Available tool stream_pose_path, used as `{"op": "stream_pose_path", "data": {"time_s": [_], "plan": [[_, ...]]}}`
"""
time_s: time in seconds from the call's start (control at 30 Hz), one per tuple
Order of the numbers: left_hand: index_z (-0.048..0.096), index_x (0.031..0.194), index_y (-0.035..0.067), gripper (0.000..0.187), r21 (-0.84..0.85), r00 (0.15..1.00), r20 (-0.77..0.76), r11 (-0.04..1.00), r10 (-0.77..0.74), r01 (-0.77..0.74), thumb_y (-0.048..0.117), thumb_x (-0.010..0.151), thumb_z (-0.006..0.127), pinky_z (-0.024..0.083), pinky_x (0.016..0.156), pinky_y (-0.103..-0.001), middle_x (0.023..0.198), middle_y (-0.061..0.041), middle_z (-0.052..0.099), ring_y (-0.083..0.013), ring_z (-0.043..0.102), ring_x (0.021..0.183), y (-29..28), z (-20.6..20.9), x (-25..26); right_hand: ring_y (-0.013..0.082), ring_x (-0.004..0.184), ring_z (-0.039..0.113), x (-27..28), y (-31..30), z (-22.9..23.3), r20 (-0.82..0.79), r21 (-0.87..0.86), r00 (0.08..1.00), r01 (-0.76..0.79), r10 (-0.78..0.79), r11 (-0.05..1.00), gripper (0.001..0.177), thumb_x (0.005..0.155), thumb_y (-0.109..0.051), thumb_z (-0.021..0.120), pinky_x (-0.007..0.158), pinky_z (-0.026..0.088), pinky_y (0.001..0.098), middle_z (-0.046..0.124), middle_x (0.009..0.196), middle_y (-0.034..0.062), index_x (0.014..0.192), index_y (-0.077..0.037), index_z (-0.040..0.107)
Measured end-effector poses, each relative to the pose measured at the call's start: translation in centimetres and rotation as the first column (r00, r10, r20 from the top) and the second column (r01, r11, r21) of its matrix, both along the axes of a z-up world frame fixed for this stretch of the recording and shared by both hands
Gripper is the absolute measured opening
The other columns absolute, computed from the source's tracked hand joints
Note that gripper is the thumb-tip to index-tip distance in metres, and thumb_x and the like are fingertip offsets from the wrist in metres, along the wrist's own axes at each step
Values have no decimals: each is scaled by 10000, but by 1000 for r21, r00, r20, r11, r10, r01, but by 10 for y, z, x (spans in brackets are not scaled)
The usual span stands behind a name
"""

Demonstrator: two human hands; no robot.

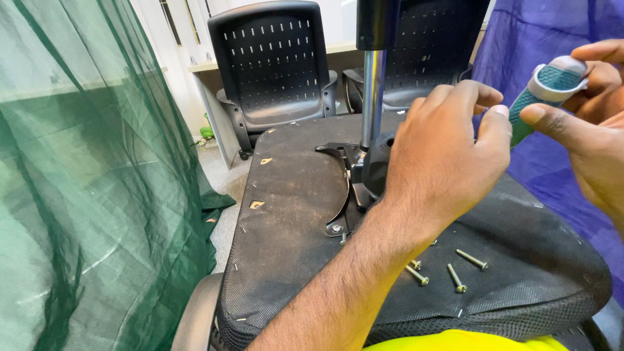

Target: The person uses a screwdriver to tighten screws into the metal base of an office chair. The chair is upside down on a work surface, and the person secures the base to the seat using multiple screws.

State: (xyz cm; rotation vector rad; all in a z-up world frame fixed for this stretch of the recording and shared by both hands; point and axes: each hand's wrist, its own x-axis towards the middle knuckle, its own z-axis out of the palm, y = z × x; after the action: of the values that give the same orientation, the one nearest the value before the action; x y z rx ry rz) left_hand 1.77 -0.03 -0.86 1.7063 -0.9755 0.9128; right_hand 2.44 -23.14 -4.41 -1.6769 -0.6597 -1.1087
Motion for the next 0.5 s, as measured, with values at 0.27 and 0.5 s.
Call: {"op": "stream_pose_path", "data": {"time_s": [0.27,0.5], "plan": [[705,995,69,269,90,986,-122,990,115,-104,275,938,542,530,893,-474,1001,-111,728,-303,686,1026,10,10,0,135,1187,649,5,-14,0,-36,81,999,-35,38,996,570,1075,-25,748,1134,571,343,562,1160,24,1499,-29,367],[710,1005,71,259,184,973,-8,957,230,-225,287,938,584,506,952,-481,980,-120,724,-320,670,1022,15,9,3,195,1095,698,30,-54,-12,-141,67,986,98,-88,993,343,1128,-251,694,1012,626,386,615,1118,71,1317,-27,515]]}}
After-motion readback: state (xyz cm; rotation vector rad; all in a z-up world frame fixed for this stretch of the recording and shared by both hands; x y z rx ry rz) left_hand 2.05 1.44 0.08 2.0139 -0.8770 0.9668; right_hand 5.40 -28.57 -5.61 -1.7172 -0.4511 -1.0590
